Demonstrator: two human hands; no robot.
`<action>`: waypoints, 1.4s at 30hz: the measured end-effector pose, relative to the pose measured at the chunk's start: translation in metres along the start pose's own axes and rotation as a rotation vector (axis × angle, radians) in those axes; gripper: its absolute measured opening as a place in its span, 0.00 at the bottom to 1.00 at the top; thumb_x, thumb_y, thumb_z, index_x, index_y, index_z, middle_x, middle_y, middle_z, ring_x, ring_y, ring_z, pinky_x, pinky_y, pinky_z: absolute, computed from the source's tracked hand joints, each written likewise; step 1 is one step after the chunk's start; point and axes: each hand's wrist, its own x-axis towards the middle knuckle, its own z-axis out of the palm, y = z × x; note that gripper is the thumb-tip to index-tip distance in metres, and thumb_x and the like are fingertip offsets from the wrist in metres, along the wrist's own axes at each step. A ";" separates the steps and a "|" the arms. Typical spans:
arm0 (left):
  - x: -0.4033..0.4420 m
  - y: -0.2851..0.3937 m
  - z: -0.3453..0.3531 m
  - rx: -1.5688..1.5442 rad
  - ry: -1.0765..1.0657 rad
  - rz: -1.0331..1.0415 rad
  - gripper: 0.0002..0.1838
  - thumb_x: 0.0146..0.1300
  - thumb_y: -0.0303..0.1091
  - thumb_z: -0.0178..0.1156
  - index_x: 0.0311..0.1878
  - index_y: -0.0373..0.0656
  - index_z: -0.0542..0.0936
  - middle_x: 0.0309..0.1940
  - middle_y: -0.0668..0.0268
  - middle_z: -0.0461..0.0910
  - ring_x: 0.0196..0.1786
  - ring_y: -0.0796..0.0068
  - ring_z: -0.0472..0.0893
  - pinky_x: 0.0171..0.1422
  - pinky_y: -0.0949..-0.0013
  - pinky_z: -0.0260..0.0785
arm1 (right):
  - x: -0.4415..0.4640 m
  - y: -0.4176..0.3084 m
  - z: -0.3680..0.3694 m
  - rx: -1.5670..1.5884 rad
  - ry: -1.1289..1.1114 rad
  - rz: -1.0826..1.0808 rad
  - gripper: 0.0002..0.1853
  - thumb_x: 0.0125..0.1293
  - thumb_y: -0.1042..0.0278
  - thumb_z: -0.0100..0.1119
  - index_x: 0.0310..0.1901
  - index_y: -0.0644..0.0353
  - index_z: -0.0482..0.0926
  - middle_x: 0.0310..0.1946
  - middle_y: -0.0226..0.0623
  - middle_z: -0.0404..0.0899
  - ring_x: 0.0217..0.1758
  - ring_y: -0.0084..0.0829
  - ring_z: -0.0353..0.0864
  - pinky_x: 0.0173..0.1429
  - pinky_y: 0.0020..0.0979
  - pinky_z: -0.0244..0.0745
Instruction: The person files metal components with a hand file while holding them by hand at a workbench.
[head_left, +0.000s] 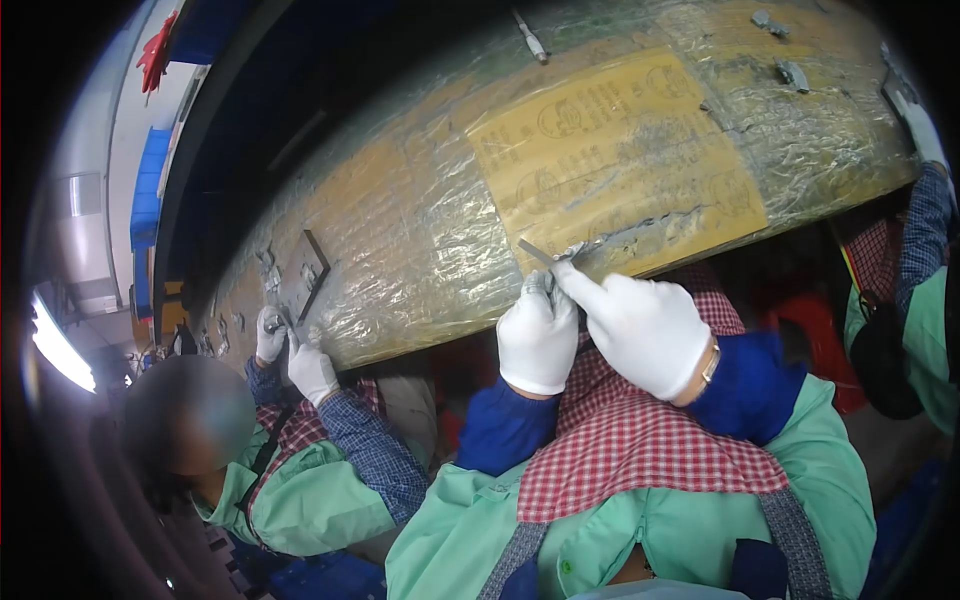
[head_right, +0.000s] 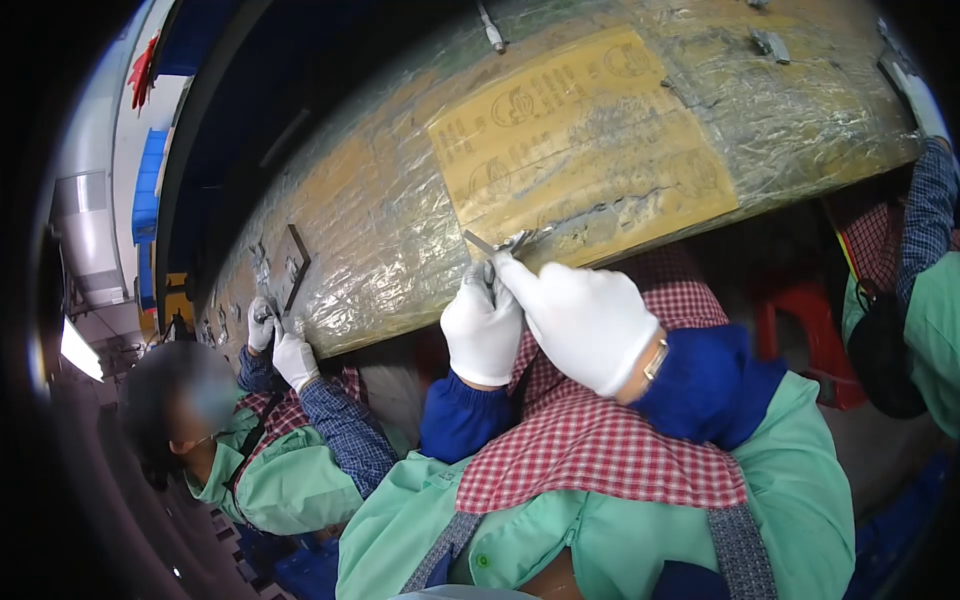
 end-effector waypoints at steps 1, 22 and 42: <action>-0.001 -0.002 0.000 -0.001 -0.002 -0.002 0.06 0.71 0.31 0.66 0.41 0.38 0.83 0.26 0.50 0.85 0.30 0.47 0.87 0.33 0.54 0.79 | -0.009 -0.002 -0.005 -0.026 -0.018 -0.001 0.28 0.64 0.72 0.63 0.68 0.47 0.82 0.24 0.34 0.74 0.22 0.36 0.81 0.27 0.39 0.79; -0.008 -0.013 0.011 -0.005 -0.015 -0.072 0.05 0.68 0.28 0.69 0.40 0.36 0.84 0.23 0.54 0.83 0.25 0.52 0.86 0.29 0.56 0.77 | -0.052 0.015 -0.035 -0.016 0.047 -0.008 0.29 0.61 0.75 0.64 0.66 0.48 0.84 0.22 0.31 0.69 0.18 0.30 0.75 0.24 0.32 0.75; -0.010 -0.016 0.015 0.106 0.098 0.153 0.05 0.67 0.24 0.70 0.43 0.35 0.84 0.25 0.56 0.84 0.26 0.56 0.87 0.31 0.60 0.77 | -0.061 0.023 -0.013 0.144 0.098 0.087 0.23 0.63 0.84 0.64 0.60 0.60 0.87 0.24 0.40 0.79 0.22 0.38 0.80 0.29 0.36 0.78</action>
